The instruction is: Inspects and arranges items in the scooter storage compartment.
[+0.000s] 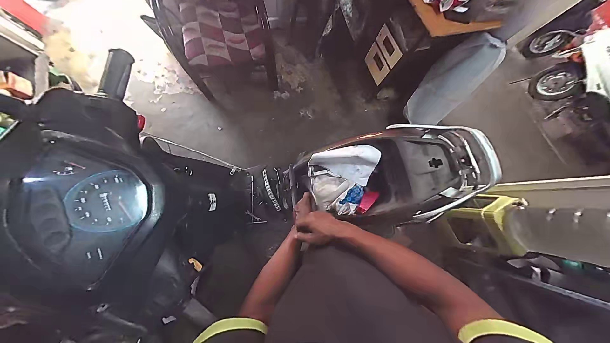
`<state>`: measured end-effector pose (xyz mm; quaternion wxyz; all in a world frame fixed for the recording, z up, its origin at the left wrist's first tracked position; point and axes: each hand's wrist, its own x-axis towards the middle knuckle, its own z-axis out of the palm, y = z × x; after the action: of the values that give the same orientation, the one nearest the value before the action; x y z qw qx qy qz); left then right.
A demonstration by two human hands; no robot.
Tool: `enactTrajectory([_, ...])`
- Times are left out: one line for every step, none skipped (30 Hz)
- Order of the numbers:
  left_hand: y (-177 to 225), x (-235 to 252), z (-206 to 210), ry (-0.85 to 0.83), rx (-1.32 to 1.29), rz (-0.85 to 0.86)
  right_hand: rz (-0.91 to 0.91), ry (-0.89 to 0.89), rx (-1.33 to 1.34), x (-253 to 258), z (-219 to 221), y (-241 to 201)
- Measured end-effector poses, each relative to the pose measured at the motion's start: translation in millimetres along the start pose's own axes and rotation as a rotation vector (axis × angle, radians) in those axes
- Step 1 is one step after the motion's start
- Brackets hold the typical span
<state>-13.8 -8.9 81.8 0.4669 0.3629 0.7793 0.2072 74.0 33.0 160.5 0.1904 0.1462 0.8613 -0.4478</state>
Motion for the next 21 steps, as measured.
enactTrajectory([-1.8, 1.8, 1.0, -0.005, -0.021, 0.007, 0.061, 0.067, 0.030, -5.3, -2.6, 9.3])
enactTrajectory([-5.3, 4.6, 3.3, -0.007, -0.042, 0.009, 0.140, 0.129, 0.072, -11.1, -8.1, 18.2])
enactTrajectory([-9.0, 8.8, 7.6, 0.005, -0.037, 0.003, 0.223, 0.194, 0.103, -16.5, -12.9, 27.8])
enactTrajectory([-11.7, 12.2, 11.9, 0.031, -0.037, 0.003, 0.302, 0.261, 0.135, -22.3, -17.3, 35.4])
enactTrajectory([-18.2, 16.6, 19.3, 0.082, -0.050, 0.036, 0.372, 0.325, 0.155, -28.2, -20.9, 40.2])
enactTrajectory([-24.8, 19.7, 26.1, 0.125, -0.078, 0.078, 0.427, 0.388, 0.154, -33.4, -22.5, 43.0])
enactTrajectory([-28.7, 20.7, 28.9, 0.118, -0.104, 0.086, 0.462, 0.441, 0.124, -37.0, -21.8, 44.6])
enactTrajectory([-33.0, 21.4, 32.6, 0.121, -0.129, 0.106, 0.470, 0.485, 0.075, -38.6, -18.1, 45.6])
enactTrajectory([-36.6, 21.6, 35.9, 0.114, -0.152, 0.123, 0.472, 0.506, 0.020, -38.4, -12.7, 45.7])
enactTrajectory([-36.5, 20.6, 36.4, 0.077, -0.136, 0.113, 0.474, 0.499, -0.026, -36.1, -6.7, 45.4])
enactTrajectory([-35.8, 17.6, 37.1, 0.045, -0.134, 0.112, 0.467, 0.480, -0.067, -32.9, 0.5, 45.4])
enactTrajectory([-37.1, 14.2, 40.2, 0.035, -0.163, 0.130, 0.460, 0.439, -0.110, -30.1, 6.6, 44.8])
enactTrajectory([-38.9, 10.9, 44.4, 0.022, -0.208, 0.155, 0.461, 0.376, -0.145, -28.2, 9.6, 44.3])
enactTrajectory([-40.4, 7.7, 48.5, -0.002, -0.236, 0.161, 0.471, 0.299, -0.171, -27.3, 10.4, 44.4])
enactTrajectory([-40.4, 3.5, 50.4, -0.033, -0.252, 0.150, 0.477, 0.229, -0.189, -27.0, 11.2, 45.7])
enactTrajectory([-40.9, 0.4, 51.9, -0.051, -0.276, 0.137, 0.472, 0.192, -0.206, -27.6, 13.6, 48.7])
enactTrajectory([-42.0, -2.2, 53.1, -0.054, -0.318, 0.122, 0.460, 0.183, -0.229, -28.6, 17.9, 53.6])
enactTrajectory([-44.2, -3.0, 55.1, -0.052, -0.386, 0.095, 0.453, 0.197, -0.253, -30.3, 22.8, 58.9])
enactTrajectory([-46.9, -2.4, 57.0, -0.042, -0.496, 0.053, 0.466, 0.200, -0.259, -31.7, 25.2, 62.6])
enactTrajectory([-50.7, 0.3, 59.4, -0.021, -0.631, -0.002, 0.493, 0.200, -0.252, -32.5, 25.7, 65.3])
enactTrajectory([-55.7, 5.1, 62.4, 0.000, -0.754, -0.066, 0.520, 0.198, -0.239, -33.1, 25.6, 67.1])
